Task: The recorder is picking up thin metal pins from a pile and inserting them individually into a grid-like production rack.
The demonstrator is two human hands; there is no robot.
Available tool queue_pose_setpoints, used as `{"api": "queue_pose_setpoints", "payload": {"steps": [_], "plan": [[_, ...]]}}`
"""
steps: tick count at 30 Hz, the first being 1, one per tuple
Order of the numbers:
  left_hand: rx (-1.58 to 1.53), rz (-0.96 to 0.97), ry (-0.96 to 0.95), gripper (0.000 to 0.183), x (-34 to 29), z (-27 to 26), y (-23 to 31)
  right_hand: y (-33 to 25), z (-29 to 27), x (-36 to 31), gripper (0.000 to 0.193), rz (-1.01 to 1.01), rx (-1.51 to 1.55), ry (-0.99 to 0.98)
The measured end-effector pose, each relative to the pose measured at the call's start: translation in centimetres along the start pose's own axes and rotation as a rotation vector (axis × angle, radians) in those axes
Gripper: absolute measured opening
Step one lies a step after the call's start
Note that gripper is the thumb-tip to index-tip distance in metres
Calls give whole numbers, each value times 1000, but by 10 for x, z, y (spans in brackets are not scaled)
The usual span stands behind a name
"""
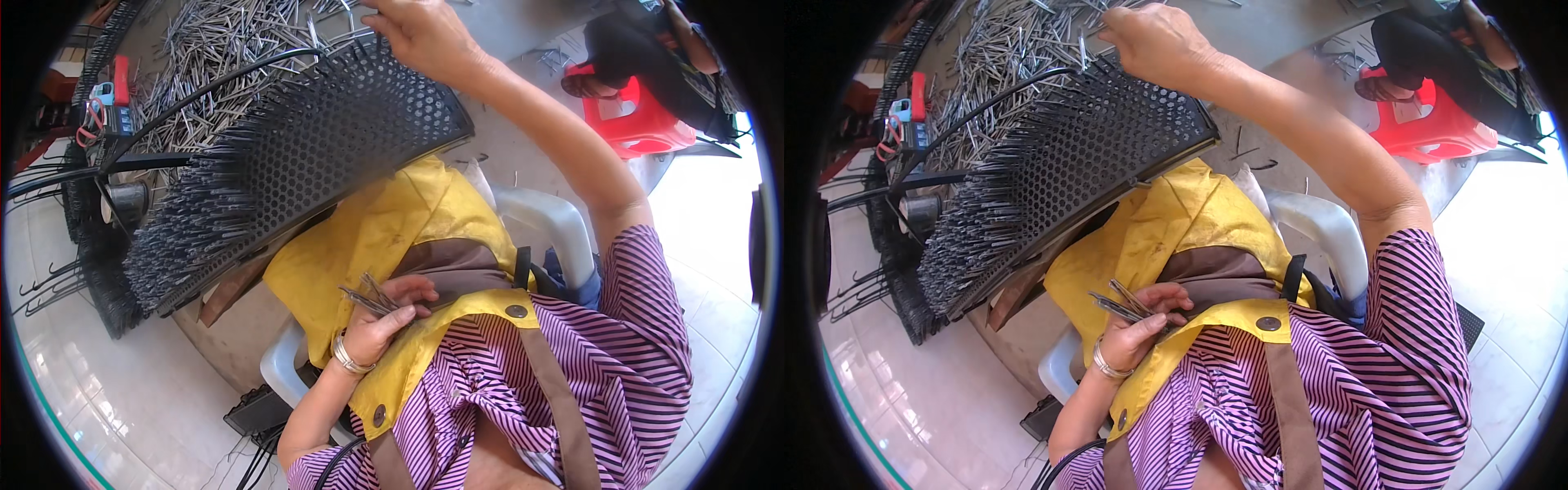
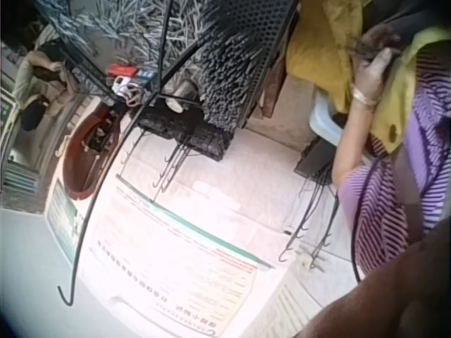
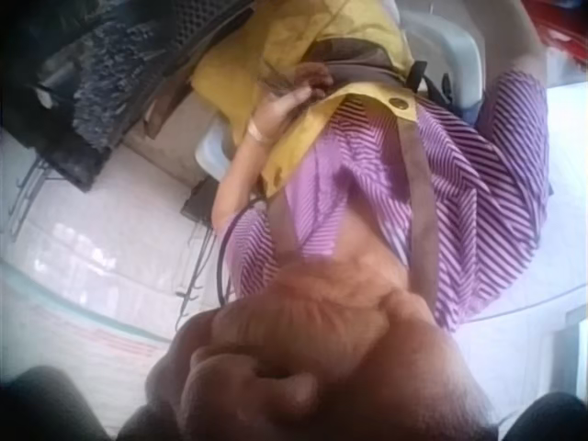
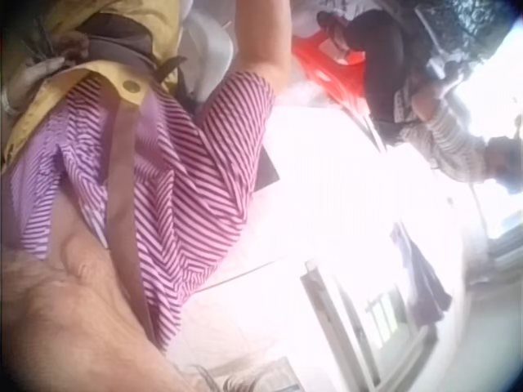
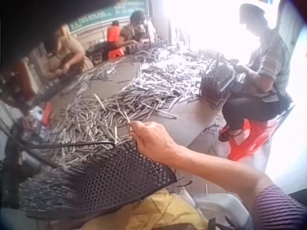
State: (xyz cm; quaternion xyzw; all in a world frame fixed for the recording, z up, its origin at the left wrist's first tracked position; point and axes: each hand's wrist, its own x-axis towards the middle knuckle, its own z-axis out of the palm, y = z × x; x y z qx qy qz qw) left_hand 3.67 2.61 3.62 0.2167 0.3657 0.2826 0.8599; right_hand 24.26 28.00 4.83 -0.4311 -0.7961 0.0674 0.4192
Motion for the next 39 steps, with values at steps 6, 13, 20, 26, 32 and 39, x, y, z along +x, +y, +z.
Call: {"api": "queue_pose_setpoints", "payload": {"steps": [6, 13, 20, 26, 32, 39], "plan": [[5, -33, 69, 31, -2, 0, 4, -29, -8, -3, 11, -187, -252, 28], [-119, 88, 87, 25, 21, 10, 44, -88, -27, -57, 12, 86, 471, -229], [-259, 82, -59, 18, 34, 19, 65, -118, -35, -68, 19, 636, 899, -595], [-168, -8, -144, 26, 39, 25, 72, -116, -38, -67, 11, 1038, 1165, -639], [-167, 66, -8, 34, 41, 26, 63, -103, -42, -70, 8, 969, 1200, -366], [-256, 28, 135, 37, 38, 4, 51, -46, -66, -36, 12, 778, 1327, 179]]}}
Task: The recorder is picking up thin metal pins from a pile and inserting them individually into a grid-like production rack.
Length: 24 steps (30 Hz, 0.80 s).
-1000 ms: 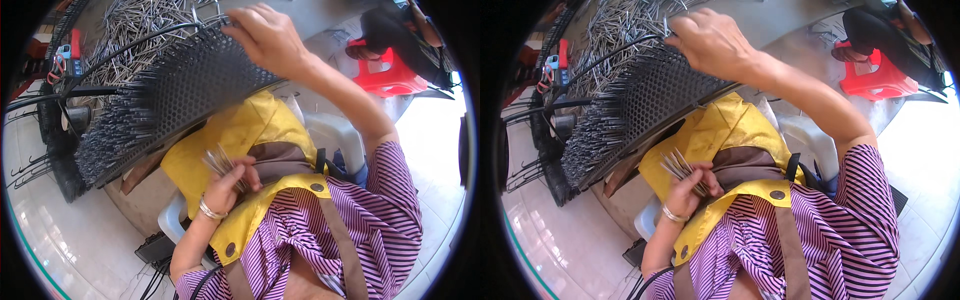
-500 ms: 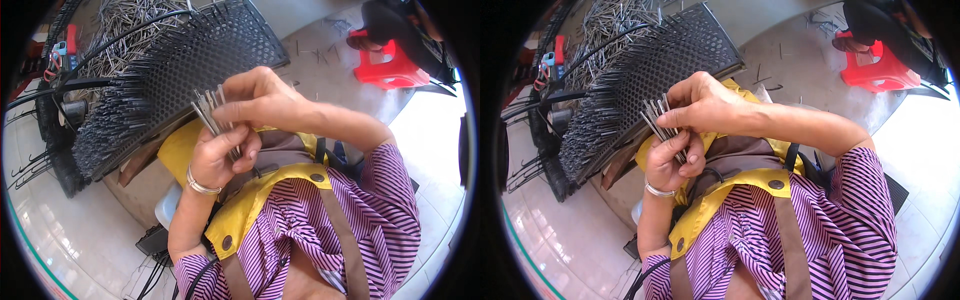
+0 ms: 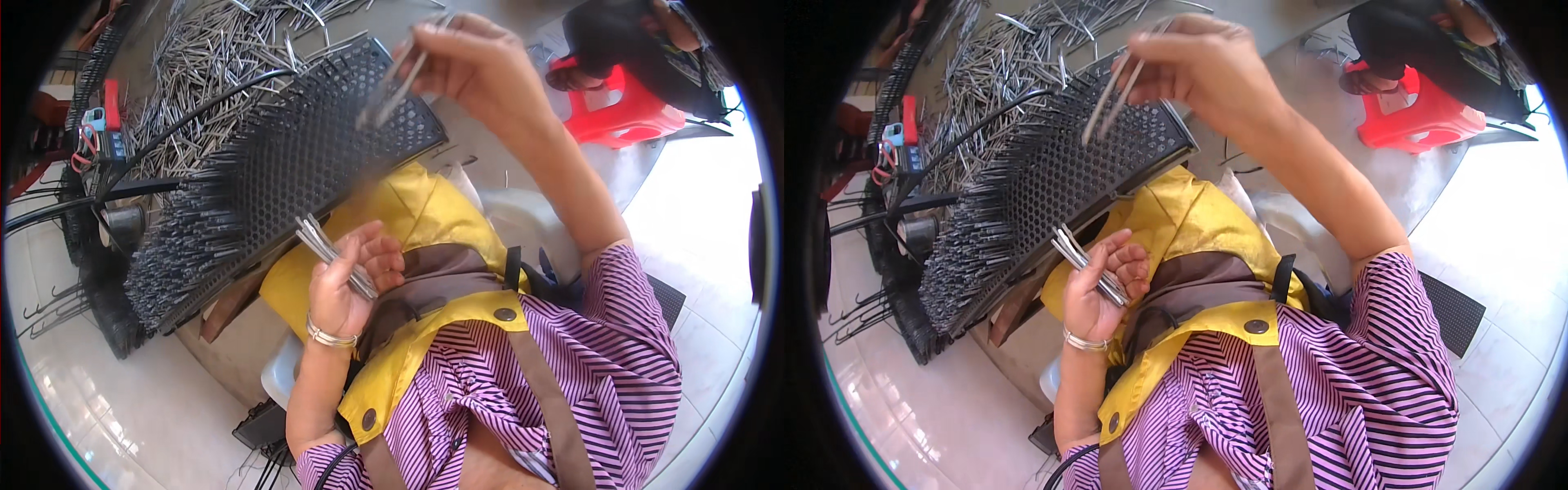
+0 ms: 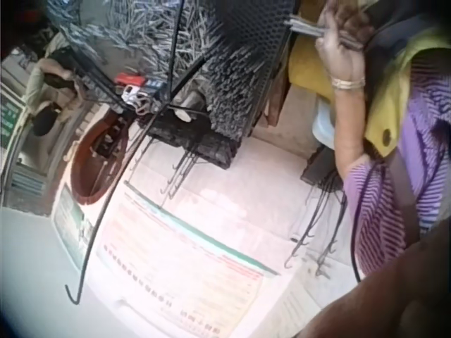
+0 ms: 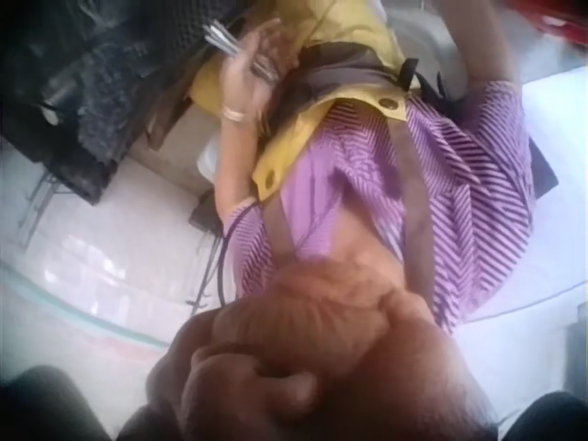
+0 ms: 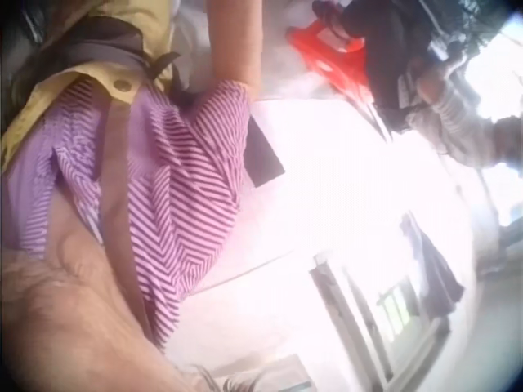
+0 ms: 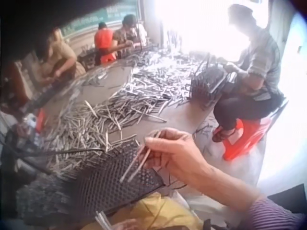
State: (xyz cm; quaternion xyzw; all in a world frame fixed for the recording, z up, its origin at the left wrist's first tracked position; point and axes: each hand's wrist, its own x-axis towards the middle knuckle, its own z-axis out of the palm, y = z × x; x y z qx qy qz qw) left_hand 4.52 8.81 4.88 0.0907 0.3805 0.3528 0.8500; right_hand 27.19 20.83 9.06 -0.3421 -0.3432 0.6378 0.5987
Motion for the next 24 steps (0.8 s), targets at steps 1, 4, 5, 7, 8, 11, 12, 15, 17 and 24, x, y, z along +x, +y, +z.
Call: {"api": "queue_pose_setpoints", "payload": {"steps": [1, 4, 5, 7, 8, 11, 12, 15, 17, 24], "plan": [[-26, -8, -4, 34, 2, 0, -3, 2, -10, 12, 12, -10, -5, 3], [-31, -9, -10, 33, 2, -1, -7, 21, -31, 35, 10, -178, -194, 191], [-60, -5, -34, 31, 1, -1, -8, 25, -36, 39, 10, -182, -187, 197], [-57, -1, -25, 31, 0, -4, -9, 24, -37, 42, 11, -187, -180, 201], [-56, -2, -12, 31, -1, -5, -9, 18, -31, 43, 10, -218, -177, 185], [-53, 0, 0, 31, 1, -6, -10, 17, -27, 52, 9, -302, -216, 155], [-51, -2, -2, 31, 1, -6, -11, 18, -27, 56, 8, -352, -258, 137], [-66, 0, -28, 31, 2, -3, -14, 21, -29, 63, 7, -370, -296, 105], [-46, -8, 3, 30, 2, 1, -13, 21, -27, 65, 7, -375, -338, 100], [-53, 0, -4, 30, 0, 0, -14, 16, -22, 68, 7, -396, -400, 22]]}}
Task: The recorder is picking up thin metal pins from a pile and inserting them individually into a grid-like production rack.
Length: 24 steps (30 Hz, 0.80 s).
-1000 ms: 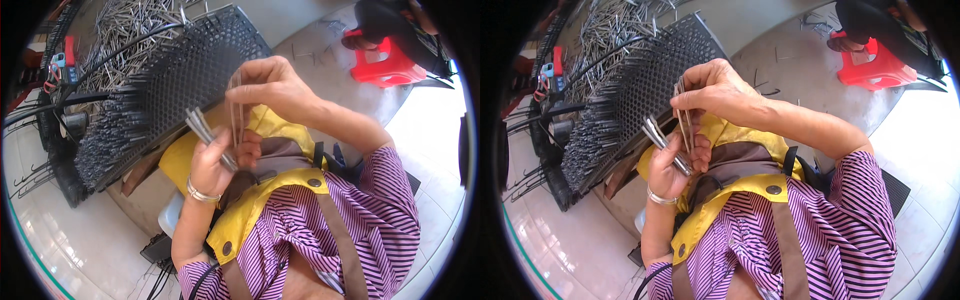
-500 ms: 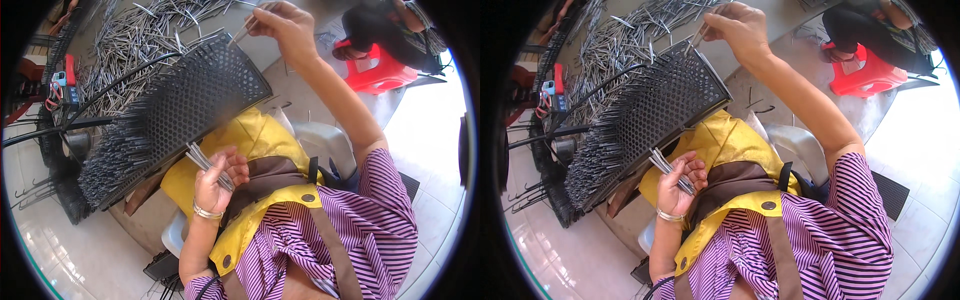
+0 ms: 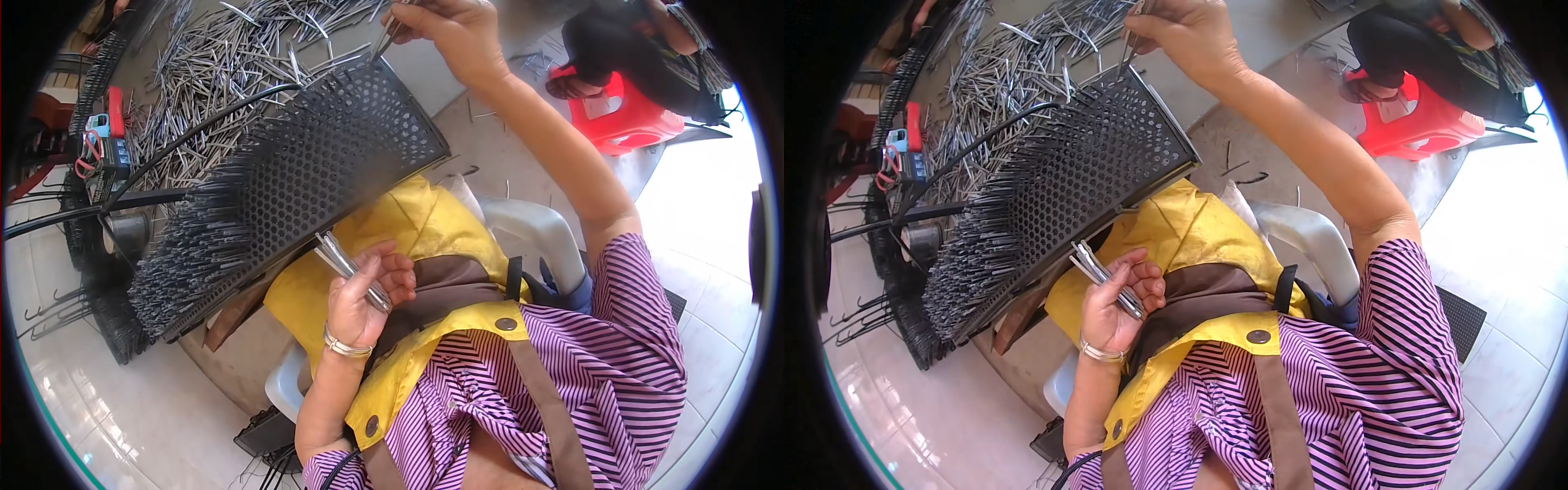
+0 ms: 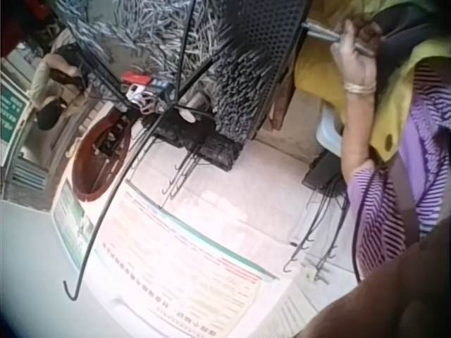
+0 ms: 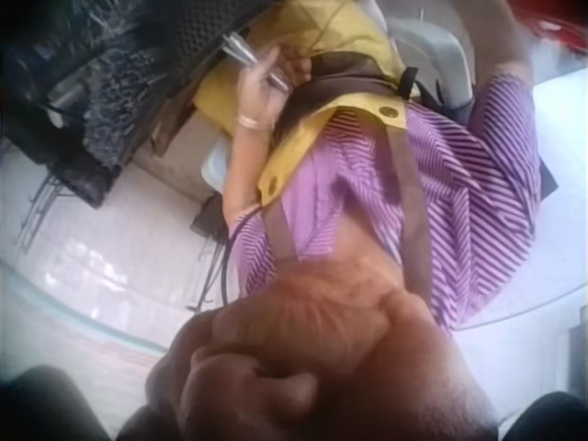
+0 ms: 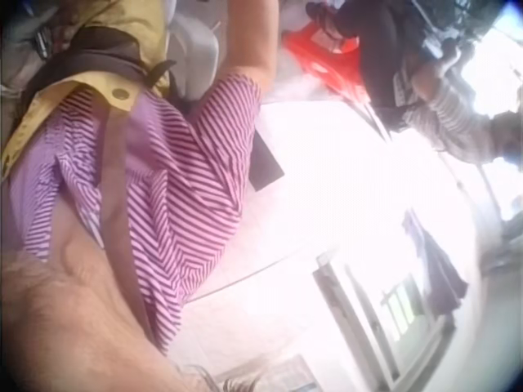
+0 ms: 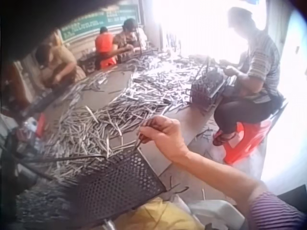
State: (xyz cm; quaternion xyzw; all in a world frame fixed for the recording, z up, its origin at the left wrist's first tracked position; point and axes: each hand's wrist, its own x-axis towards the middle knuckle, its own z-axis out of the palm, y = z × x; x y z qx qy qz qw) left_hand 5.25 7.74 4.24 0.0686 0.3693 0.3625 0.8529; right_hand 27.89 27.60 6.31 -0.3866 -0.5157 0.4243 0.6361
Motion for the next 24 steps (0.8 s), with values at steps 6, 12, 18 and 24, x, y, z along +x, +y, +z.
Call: {"api": "queue_pose_setpoints", "payload": {"steps": [6, 12, 18, 24], "plan": [[11, -3, 20, 30, 1, 1, 0, 6, 4, -2, 6, 35, -41, -13], [17, -17, 8, 30, 1, -2, 0, 11, 15, -7, 5, -105, -281, -115], [11, -21, -6, 30, 2, -2, -1, 11, 23, -5, 15, -286, -667, -207], [15, -12, 30, 29, 1, -3, -1, 7, 25, 0, 7, -408, -675, -303]]}}
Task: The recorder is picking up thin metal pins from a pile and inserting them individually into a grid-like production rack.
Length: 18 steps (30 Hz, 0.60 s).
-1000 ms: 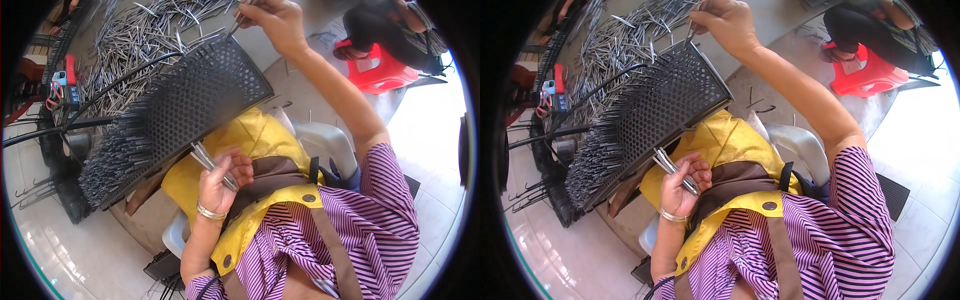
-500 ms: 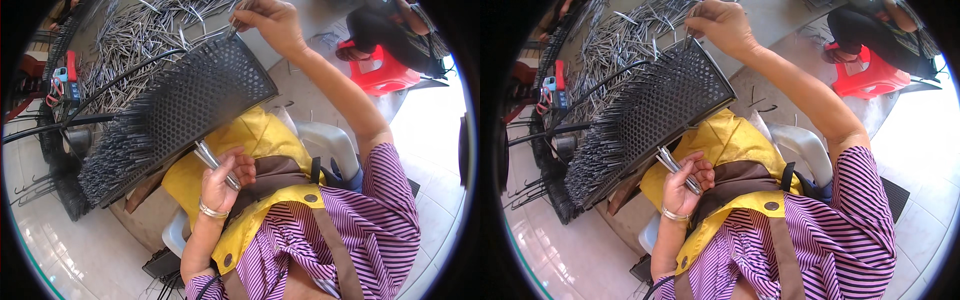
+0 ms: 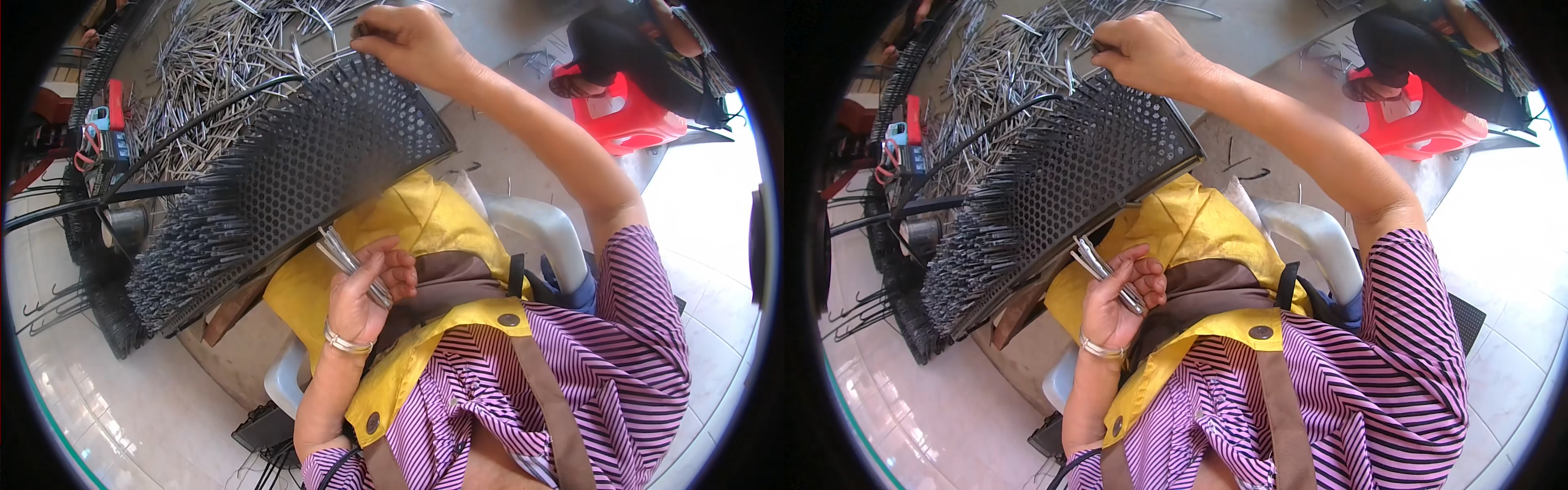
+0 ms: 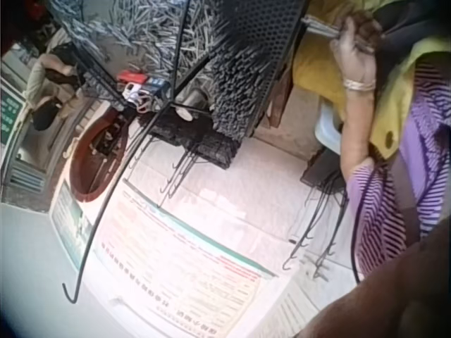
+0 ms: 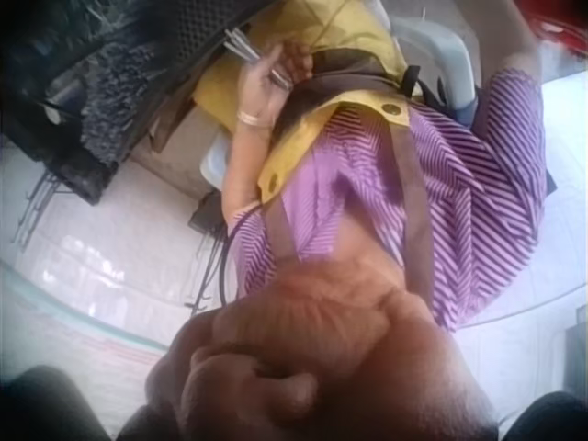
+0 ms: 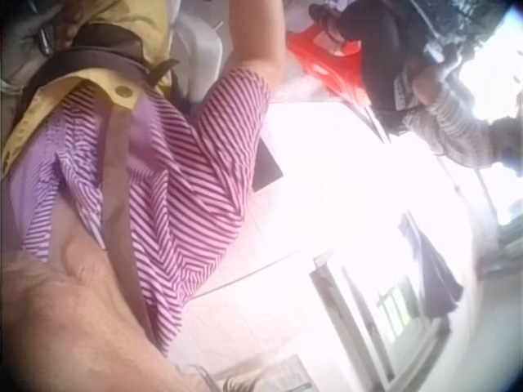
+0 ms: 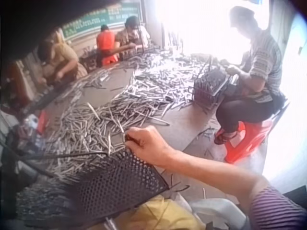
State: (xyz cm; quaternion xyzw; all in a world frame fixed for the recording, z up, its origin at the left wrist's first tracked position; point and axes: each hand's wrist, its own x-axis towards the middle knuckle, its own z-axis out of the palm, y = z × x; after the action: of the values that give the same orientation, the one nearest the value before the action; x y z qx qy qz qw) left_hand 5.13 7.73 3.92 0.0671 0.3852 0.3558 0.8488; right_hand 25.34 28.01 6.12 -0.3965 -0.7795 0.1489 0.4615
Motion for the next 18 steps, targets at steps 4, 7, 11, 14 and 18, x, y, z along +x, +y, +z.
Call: {"api": "queue_pose_setpoints", "payload": {"steps": [4, 7, 11, 14, 18], "plan": [[14, -12, -32, 29, 1, -1, 0, 8, 0, 4, 9, -72, -27, -70], [11, -14, -27, 29, 0, 0, 1, -1, -1, 4, 8, -45, 5, -85], [12, -16, -19, 29, 0, -2, 1, -12, 0, 2, 13, 84, 33, -11], [25, -11, -30, 29, 0, -1, 1, -3, 7, -3, 13, 20, -55, 6], [9, -13, -28, 28, 0, 2, 2, 2, 12, -7, 15, -15, -152, 12]]}}
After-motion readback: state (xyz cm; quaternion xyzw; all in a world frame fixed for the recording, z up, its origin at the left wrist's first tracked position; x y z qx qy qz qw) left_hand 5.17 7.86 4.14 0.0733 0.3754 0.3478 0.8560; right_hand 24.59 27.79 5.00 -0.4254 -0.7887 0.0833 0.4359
